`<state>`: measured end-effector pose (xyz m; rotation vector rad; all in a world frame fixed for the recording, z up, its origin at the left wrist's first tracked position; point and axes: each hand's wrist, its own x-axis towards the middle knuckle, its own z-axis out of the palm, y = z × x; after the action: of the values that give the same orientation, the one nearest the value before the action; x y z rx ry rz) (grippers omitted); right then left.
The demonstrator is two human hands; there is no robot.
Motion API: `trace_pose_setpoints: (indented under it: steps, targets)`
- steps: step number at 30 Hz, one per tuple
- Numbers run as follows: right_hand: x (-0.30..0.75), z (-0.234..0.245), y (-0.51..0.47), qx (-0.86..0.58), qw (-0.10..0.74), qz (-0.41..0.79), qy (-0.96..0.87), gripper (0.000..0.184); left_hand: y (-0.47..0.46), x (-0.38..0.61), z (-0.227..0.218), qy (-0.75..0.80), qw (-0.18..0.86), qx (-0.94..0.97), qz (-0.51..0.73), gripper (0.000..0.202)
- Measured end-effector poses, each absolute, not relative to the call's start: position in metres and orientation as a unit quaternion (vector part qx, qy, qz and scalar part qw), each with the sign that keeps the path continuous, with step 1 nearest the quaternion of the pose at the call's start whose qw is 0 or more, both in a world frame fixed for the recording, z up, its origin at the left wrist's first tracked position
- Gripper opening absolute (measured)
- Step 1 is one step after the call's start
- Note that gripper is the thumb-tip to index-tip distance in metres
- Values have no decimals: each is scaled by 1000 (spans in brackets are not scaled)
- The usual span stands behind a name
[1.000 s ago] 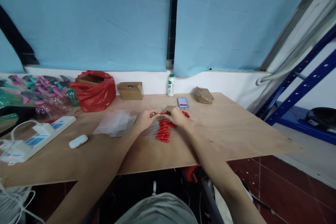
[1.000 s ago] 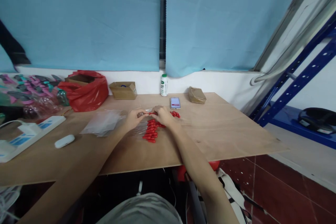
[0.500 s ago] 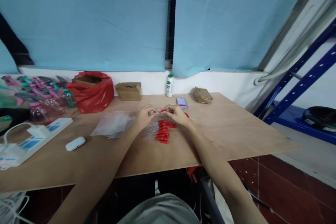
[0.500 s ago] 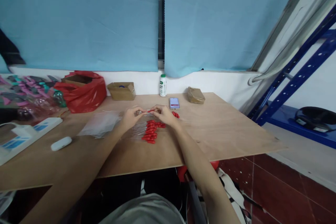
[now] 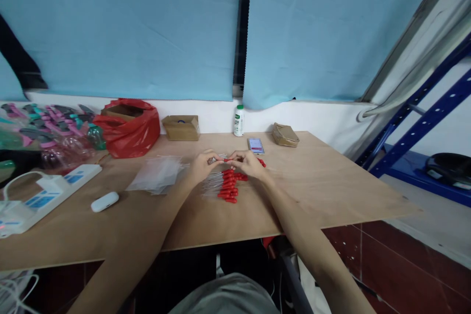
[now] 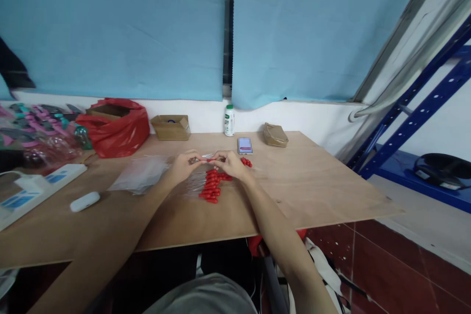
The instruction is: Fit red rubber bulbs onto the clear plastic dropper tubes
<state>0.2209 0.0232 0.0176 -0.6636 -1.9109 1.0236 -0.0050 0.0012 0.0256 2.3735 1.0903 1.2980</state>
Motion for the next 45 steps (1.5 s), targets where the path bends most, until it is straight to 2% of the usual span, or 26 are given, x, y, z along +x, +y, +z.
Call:
trace_pose_setpoints:
  steps: [21, 36, 45]
  targets:
    - [221, 23, 16, -274, 413, 367, -787, 32, 4, -7, 25, 359, 138, 812, 439, 17]
    - [221, 25, 15, -284, 406, 372, -785, 40, 4, -5, 24, 382, 217, 787, 432, 19]
    - [220, 29, 12, -278, 417, 336, -798, 35, 3, -3, 22, 386, 221, 773, 453, 22]
